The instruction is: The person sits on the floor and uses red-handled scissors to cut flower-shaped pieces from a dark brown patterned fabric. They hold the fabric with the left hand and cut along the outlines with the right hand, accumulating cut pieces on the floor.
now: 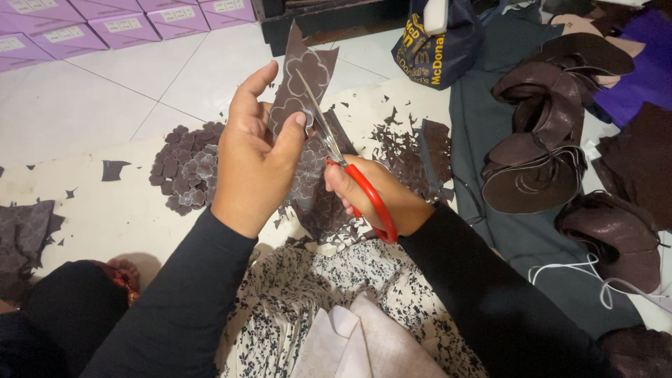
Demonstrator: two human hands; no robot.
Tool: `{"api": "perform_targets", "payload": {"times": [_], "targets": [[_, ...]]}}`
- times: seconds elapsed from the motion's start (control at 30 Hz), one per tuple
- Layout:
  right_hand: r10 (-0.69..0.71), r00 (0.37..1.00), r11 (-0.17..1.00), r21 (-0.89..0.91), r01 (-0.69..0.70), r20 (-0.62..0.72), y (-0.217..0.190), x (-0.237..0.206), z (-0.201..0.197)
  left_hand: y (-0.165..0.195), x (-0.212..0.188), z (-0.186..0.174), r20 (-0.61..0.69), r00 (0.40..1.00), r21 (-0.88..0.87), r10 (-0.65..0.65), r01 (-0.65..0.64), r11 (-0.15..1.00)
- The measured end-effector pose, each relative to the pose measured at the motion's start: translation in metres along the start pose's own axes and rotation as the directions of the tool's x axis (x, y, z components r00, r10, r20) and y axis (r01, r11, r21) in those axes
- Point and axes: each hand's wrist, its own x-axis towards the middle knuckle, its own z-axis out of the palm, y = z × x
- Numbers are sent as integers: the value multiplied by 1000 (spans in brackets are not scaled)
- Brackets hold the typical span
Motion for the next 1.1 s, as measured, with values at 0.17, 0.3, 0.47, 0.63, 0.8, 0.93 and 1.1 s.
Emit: {"api": "perform_targets", "payload": {"times": [0.17, 0.3, 0.47, 0.63, 0.8, 0.93, 1.1], "targets": [[-35, 999, 998, -61, 35, 5, -4, 0, 0, -1, -1, 0, -19, 1000, 8, 25, -25, 1000], [-34, 999, 999, -19, 34, 16, -6, 0, 0, -2, 0, 0, -19, 1000, 1, 18, -18, 1000], [-27, 1000, 998, -55, 27, -9, -6, -1, 0, -4, 1, 0, -11, 1000, -41, 27, -28, 999], [-20, 999, 999, -28, 19, -36, -5, 0, 2, -4, 0, 0, -16, 1000, 0, 22, -22, 1000], [21, 999, 1000, -3, -21, -46, -5, 1, 4, -4, 1, 1, -15, 1000, -7, 11, -11, 1000], [26, 999, 999, 44, -25, -20, -5, 1, 4, -4, 0, -1, -11, 999, -12, 34, -35, 999], [3, 1000, 998, 58, -2, -14, -7, 0, 4, -9, 2, -1, -40, 999, -107, -29, 25, 994]]}}
